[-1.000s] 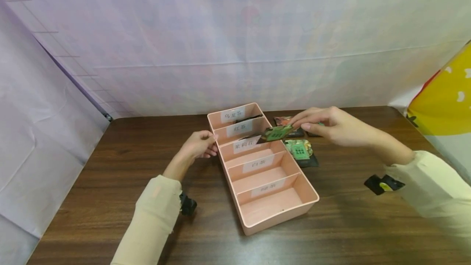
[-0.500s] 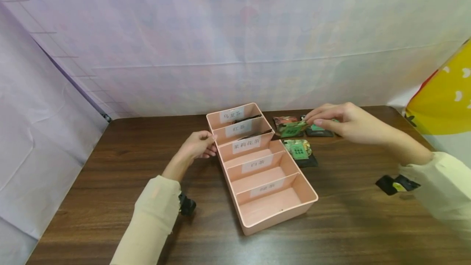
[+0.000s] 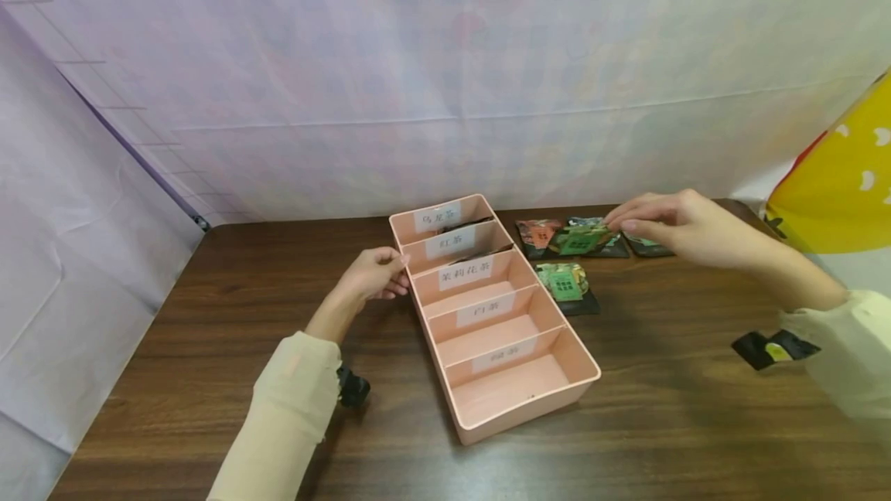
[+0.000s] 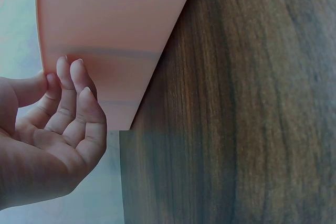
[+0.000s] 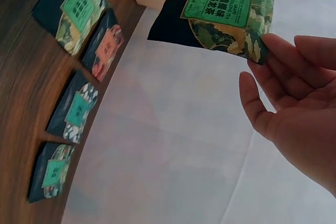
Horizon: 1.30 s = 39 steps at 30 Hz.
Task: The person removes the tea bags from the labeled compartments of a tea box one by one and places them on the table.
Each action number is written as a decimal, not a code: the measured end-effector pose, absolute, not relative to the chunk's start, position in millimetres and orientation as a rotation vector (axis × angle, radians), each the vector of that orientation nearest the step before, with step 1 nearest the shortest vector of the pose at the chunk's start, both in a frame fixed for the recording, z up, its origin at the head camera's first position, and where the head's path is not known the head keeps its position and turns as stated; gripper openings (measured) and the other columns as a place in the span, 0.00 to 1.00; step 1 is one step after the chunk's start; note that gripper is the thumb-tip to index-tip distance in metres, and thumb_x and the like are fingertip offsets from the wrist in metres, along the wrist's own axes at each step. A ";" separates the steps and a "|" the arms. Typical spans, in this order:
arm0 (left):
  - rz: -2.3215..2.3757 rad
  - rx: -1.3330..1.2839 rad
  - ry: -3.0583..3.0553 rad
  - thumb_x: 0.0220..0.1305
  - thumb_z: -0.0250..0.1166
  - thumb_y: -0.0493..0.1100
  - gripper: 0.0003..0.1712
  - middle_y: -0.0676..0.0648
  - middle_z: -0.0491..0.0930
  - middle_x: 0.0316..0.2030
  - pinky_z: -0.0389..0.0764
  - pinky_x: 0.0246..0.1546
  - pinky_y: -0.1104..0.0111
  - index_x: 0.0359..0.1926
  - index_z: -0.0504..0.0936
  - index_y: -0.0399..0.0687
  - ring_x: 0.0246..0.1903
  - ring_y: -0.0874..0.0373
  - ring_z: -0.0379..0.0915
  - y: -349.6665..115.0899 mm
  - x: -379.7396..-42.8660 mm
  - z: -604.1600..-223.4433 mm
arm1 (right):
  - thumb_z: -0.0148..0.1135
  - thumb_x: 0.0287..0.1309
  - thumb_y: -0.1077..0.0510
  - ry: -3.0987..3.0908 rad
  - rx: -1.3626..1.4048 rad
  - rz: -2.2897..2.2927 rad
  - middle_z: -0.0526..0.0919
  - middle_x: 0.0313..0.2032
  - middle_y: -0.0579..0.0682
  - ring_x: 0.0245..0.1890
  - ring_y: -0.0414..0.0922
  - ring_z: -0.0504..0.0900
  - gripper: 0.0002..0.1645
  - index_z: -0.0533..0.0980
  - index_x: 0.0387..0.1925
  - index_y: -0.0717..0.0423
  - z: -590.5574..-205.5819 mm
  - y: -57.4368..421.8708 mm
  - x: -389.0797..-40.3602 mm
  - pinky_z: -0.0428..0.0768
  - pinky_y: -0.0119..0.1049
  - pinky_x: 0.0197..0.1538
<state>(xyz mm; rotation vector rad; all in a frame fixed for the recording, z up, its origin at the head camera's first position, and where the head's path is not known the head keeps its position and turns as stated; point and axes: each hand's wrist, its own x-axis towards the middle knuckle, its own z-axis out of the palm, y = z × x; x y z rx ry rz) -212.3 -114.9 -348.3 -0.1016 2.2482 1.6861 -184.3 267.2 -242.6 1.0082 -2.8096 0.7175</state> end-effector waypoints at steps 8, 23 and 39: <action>1.677 -0.108 2.250 0.68 0.52 0.42 0.11 0.49 0.73 0.19 0.73 0.21 0.73 0.32 0.71 0.40 0.18 0.62 0.73 -114.9 -211.6 -345.9 | 0.53 0.62 0.65 -2.844 0.930 0.691 0.82 0.42 0.49 0.41 0.29 0.75 0.11 0.81 0.40 0.53 -250.9 284.2 -186.8 0.70 0.19 0.38; 1.683 -0.111 2.245 0.68 0.52 0.42 0.10 0.49 0.74 0.18 0.74 0.22 0.72 0.32 0.71 0.39 0.19 0.61 0.73 -113.9 -211.4 -346.0 | 0.50 0.63 0.66 -2.997 0.796 0.762 0.81 0.42 0.55 0.38 0.28 0.76 0.12 0.80 0.41 0.57 -268.0 319.6 -183.5 0.74 0.22 0.36; 1.683 -0.113 2.246 0.69 0.52 0.42 0.11 0.49 0.73 0.18 0.73 0.21 0.72 0.32 0.71 0.39 0.18 0.61 0.73 -114.0 -212.2 -348.3 | 0.48 0.65 0.65 -3.064 0.812 0.776 0.83 0.38 0.44 0.38 0.31 0.78 0.14 0.80 0.40 0.52 -280.7 346.8 -174.9 0.72 0.21 0.39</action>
